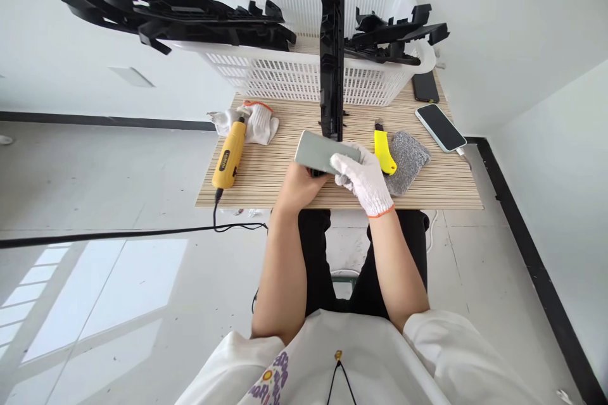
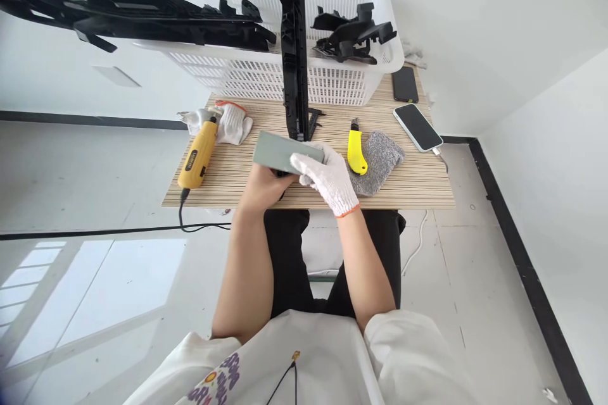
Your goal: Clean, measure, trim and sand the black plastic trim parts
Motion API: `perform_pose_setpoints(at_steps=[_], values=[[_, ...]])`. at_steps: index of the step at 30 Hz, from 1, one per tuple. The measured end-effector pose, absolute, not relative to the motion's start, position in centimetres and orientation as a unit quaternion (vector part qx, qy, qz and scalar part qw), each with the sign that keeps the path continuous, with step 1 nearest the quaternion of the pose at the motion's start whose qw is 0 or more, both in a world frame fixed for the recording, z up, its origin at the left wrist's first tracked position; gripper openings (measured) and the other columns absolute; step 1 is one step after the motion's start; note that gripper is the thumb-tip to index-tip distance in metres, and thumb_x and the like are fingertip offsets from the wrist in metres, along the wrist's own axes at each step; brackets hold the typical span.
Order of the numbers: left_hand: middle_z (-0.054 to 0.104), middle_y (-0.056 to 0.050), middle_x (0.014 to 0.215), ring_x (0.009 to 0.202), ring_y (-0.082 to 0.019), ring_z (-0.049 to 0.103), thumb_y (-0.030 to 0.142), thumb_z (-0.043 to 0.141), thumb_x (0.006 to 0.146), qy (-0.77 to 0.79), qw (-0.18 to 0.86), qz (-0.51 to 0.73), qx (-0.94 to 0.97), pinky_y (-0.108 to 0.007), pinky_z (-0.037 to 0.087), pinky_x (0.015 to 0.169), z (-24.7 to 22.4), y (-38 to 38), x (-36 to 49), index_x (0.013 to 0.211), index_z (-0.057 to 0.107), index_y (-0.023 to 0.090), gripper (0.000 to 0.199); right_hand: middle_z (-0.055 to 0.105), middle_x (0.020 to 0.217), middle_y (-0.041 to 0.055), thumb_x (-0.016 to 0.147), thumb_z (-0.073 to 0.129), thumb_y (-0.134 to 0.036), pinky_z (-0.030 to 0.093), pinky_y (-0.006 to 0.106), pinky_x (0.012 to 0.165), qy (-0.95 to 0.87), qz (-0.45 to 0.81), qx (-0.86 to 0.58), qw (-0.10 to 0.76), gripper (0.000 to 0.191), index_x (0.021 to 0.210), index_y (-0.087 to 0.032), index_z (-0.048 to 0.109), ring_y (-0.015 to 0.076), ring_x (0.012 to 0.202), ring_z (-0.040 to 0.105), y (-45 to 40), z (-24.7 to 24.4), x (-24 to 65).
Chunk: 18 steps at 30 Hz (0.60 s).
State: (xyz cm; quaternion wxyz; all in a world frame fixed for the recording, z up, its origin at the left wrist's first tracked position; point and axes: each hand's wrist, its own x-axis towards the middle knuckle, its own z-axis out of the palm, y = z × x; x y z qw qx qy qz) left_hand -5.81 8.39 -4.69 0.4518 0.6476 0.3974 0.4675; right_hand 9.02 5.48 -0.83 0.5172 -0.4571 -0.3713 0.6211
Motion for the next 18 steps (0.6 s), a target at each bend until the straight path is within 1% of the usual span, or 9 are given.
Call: perform_pose_setpoints(at_steps=[2, 3, 6, 8, 10, 11, 14, 16, 18], values=[[0.074, -0.007, 0.097, 0.092, -0.025, 0.068, 0.042, 0.076, 0.076, 0.391, 0.458, 0.466, 0.648, -0.04, 0.056, 0.085, -4.7, 8.4, -5.7, 0.093, 0.064, 0.02, 0.03, 0.061, 0.068, -0.0046, 0.068, 0.082, -0.031, 0.036, 0.015, 0.039, -0.398, 0.639, -0.457, 0.473, 0.038, 0.1, -0.018, 0.064, 0.0053, 0.048, 0.054, 5.4, -0.6, 8.9], [0.074, -0.007, 0.099, 0.093, -0.025, 0.068, 0.042, 0.076, 0.076, 0.389, 0.457, 0.466, 0.649, -0.04, 0.056, 0.086, -4.7, 8.4, -5.7, 0.094, 0.064, 0.02, 0.031, 0.06, 0.066, -0.0049, 0.068, 0.082, -0.032, 0.035, 0.015, 0.039, -0.399, 0.639, -0.46, 0.47, 0.039, 0.1, -0.018, 0.064, 0.0057, 0.047, 0.054, 5.3, -0.4, 8.8], [0.074, -0.009, 0.104, 0.101, -0.027, 0.068, 0.038, 0.078, 0.074, 0.39, 0.454, 0.467, 0.651, -0.042, 0.054, 0.092, -4.8, 8.5, -5.8, 0.095, 0.064, 0.019, 0.031, 0.058, 0.064, -0.0065, 0.072, 0.079, -0.036, 0.035, 0.015, 0.038, -0.363, 0.609, -0.47, 0.526, 0.037, 0.1, -0.02, 0.062, 0.0042, 0.045, 0.05, 5.2, -0.1, 8.6], [0.074, -0.009, 0.104, 0.099, -0.027, 0.068, 0.04, 0.079, 0.073, 0.384, 0.465, 0.464, 0.649, -0.041, 0.055, 0.089, -4.8, 8.5, -6.0, 0.097, 0.064, 0.02, 0.034, 0.06, 0.065, -0.0057, 0.071, 0.081, -0.035, 0.037, 0.016, 0.04, -0.391, 0.632, -0.461, 0.485, 0.038, 0.099, -0.019, 0.062, 0.0049, 0.046, 0.051, 5.2, -0.1, 8.5], [0.074, -0.008, 0.102, 0.095, -0.026, 0.069, 0.041, 0.077, 0.074, 0.383, 0.467, 0.463, 0.649, -0.04, 0.056, 0.087, -4.8, 8.6, -6.1, 0.098, 0.064, 0.021, 0.034, 0.059, 0.064, -0.0055, 0.068, 0.083, -0.034, 0.037, 0.017, 0.039, -0.41, 0.658, -0.452, 0.442, 0.039, 0.098, -0.019, 0.063, 0.0054, 0.046, 0.051, 5.3, -0.3, 8.4], [0.074, -0.008, 0.102, 0.095, -0.026, 0.069, 0.039, 0.077, 0.074, 0.389, 0.461, 0.46, 0.651, -0.04, 0.056, 0.086, -4.8, 8.6, -6.1, 0.097, 0.064, 0.021, 0.032, 0.058, 0.064, -0.0057, 0.069, 0.083, -0.036, 0.035, 0.017, 0.039, -0.397, 0.655, -0.451, 0.458, 0.039, 0.098, -0.019, 0.062, 0.005, 0.046, 0.05, 5.4, -0.5, 8.4], [0.075, -0.007, 0.102, 0.099, -0.026, 0.069, 0.03, 0.077, 0.075, 0.414, 0.433, 0.461, 0.654, -0.039, 0.056, 0.088, -4.3, 8.4, -5.7, 0.095, 0.066, 0.019, 0.026, 0.058, 0.068, -0.0044, 0.071, 0.081, -0.043, 0.03, 0.016, 0.037, -0.325, 0.61, -0.454, 0.563, 0.04, 0.096, -0.022, 0.058, 0.0056, 0.05, 0.051, 5.8, -0.9, 8.5], [0.075, -0.007, 0.101, 0.099, -0.027, 0.07, 0.029, 0.079, 0.075, 0.421, 0.421, 0.464, 0.655, -0.038, 0.056, 0.087, -3.8, 8.2, -5.5, 0.097, 0.066, 0.019, 0.028, 0.059, 0.07, -0.0028, 0.069, 0.082, -0.05, 0.026, 0.016, 0.035, -0.314, 0.606, -0.452, 0.574, 0.045, 0.095, -0.024, 0.056, 0.0076, 0.052, 0.052, 5.8, -0.9, 8.7], [0.075, -0.007, 0.104, 0.101, -0.027, 0.069, 0.032, 0.08, 0.076, 0.422, 0.415, 0.468, 0.657, -0.038, 0.055, 0.089, -3.3, 8.0, -5.5, 0.1, 0.066, 0.019, 0.031, 0.055, 0.064, -0.004, 0.067, 0.082, -0.058, 0.022, 0.018, 0.032, -0.323, 0.614, -0.455, 0.558, 0.05, 0.094, -0.025, 0.055, 0.0078, 0.046, 0.047, 5.7, -0.8, 9.2]])
